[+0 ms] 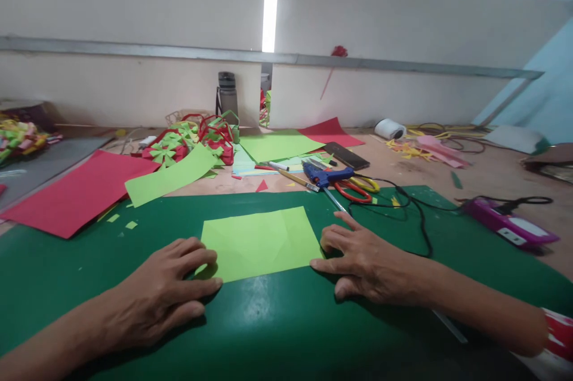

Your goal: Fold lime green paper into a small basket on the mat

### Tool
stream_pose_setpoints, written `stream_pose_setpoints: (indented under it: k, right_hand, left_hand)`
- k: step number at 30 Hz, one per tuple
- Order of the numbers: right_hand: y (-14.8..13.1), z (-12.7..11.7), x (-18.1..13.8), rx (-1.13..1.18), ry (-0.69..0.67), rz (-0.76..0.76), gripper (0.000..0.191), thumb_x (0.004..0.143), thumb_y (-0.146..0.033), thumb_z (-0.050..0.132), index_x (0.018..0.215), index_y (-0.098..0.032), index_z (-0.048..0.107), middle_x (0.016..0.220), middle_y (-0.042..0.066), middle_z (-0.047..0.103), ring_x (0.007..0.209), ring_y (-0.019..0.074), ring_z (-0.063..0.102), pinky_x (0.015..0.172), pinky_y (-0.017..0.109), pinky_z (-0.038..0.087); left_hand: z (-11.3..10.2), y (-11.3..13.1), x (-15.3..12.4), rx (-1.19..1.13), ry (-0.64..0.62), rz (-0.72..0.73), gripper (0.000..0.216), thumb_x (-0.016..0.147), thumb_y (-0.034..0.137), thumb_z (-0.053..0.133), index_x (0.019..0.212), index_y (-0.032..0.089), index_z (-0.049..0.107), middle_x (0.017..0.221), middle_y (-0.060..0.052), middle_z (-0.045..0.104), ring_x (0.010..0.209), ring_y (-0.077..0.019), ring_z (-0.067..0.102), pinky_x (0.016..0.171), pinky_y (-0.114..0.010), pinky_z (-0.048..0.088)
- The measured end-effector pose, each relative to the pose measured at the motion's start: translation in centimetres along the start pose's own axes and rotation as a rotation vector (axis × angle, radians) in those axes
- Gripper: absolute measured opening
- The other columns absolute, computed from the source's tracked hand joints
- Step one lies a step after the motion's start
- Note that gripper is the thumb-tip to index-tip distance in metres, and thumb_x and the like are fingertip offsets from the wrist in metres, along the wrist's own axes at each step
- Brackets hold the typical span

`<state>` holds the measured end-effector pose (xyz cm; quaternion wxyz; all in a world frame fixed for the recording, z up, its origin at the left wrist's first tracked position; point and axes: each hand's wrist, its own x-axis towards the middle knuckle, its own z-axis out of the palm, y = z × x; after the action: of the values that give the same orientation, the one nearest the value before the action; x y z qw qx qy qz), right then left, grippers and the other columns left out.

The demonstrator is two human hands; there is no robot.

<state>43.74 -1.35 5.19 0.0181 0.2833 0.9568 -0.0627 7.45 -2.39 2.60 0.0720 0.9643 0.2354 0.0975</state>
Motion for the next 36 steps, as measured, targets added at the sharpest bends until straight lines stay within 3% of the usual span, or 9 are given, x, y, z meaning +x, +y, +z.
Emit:
stream_pose_setpoints:
  k: [4,9,13,16,19,23,26,32,36]
  right_hand:
    - [0.4,0.1,-1.1,-0.007,0.043,0.031,0.032,0.089,-0.045,0.050,0.113,-0.028,0.063,0.092,0.003,0.055,0.089,0.0183,0.051,0.104,0.055,0.010]
    - [0.6,0.5,-2.3,-0.036,0.087,0.071,0.030,0.088,-0.043,0.053,0.112,-0.028,0.064,0.091,0.003,0.057,0.088,0.0178,0.054,0.104,0.053,0.012]
    - [0.4,0.3,-2.7,-0.037,0.140,0.070,0.024,0.089,-0.039,0.053,0.103,-0.025,0.066,0.094,0.005,0.059,0.094,0.0202,0.056,0.103,0.054,0.018]
    - [-0.5,-0.5,-1.3,0.002,0.300,0.073,0.023,0.092,-0.026,0.046,0.104,-0.020,0.064,0.099,0.009,0.063,0.097,0.0201,0.058,0.103,0.050,0.027]
    - [-2.0,-0.8,2.2,0.111,0.409,0.070,0.036,0.092,-0.018,0.035,0.124,-0.014,0.053,0.118,0.015,0.061,0.113,0.0212,0.054,0.098,0.040,0.040]
    - [-3.3,1.3,7.4,0.219,0.201,0.157,0.050,0.091,-0.020,0.032,0.138,-0.004,0.036,0.143,0.022,0.037,0.134,0.0272,0.032,0.107,0.048,0.032]
    - [-3.1,3.3,8.9,0.228,0.068,0.218,0.056,0.091,-0.021,0.031,0.142,0.002,0.026,0.149,0.024,0.022,0.139,0.0287,0.018,0.110,0.052,0.025]
    - [-1.4,3.3,7.3,0.171,-0.043,0.318,0.071,0.091,-0.042,0.037,0.144,0.002,0.021,0.150,0.025,0.009,0.139,0.0337,0.007,0.110,0.056,0.016]
    - [-0.3,2.6,5.8,0.104,-0.059,0.426,0.073,0.091,-0.047,0.035,0.144,0.000,0.020,0.150,0.024,0.009,0.139,0.0328,0.007,0.110,0.057,0.016]
  left_hand:
    - [-0.4,0.0,-1.5,0.009,0.000,-0.043,0.028,0.094,0.037,0.041,0.108,0.025,0.062,0.109,-0.008,0.056,0.096,-0.0243,0.049,0.077,-0.032,0.046]
    - [0.5,0.0,-3.8,0.051,0.152,-0.143,0.027,0.093,0.037,0.042,0.106,0.030,0.065,0.113,-0.005,0.058,0.104,-0.0250,0.051,0.084,-0.034,0.046]
    - [-0.1,-0.2,-4.9,0.118,0.214,-0.123,0.023,0.091,0.031,0.045,0.100,0.029,0.067,0.112,-0.004,0.061,0.105,-0.0247,0.053,0.083,-0.034,0.048]
    - [-0.9,0.0,-3.2,0.172,0.251,-0.086,0.020,0.091,0.025,0.048,0.102,0.025,0.064,0.107,-0.006,0.064,0.100,-0.0223,0.057,0.082,-0.032,0.050]
    - [0.0,0.8,1.0,0.194,0.265,-0.180,0.033,0.093,0.022,0.039,0.123,0.017,0.052,0.122,-0.012,0.059,0.115,-0.0241,0.053,0.097,-0.039,0.045]
    - [3.4,1.8,6.7,0.135,0.078,-0.239,0.053,0.089,0.016,0.034,0.141,0.006,0.030,0.145,-0.021,0.034,0.137,-0.0321,0.022,0.106,-0.052,0.033]
    - [4.9,2.2,8.3,0.118,-0.068,-0.333,0.055,0.094,0.024,0.029,0.144,0.003,0.022,0.150,-0.020,0.019,0.139,-0.0326,0.011,0.109,-0.054,0.026]
    - [3.5,1.4,6.6,0.113,-0.191,-0.492,0.070,0.095,0.053,0.020,0.146,0.005,0.019,0.151,-0.018,0.006,0.139,-0.0337,0.007,0.109,-0.055,0.020]
    - [3.9,0.0,4.1,0.191,-0.136,-0.510,0.071,0.094,0.056,0.022,0.146,0.006,0.021,0.150,-0.017,0.010,0.139,-0.0333,0.014,0.109,-0.054,0.022]
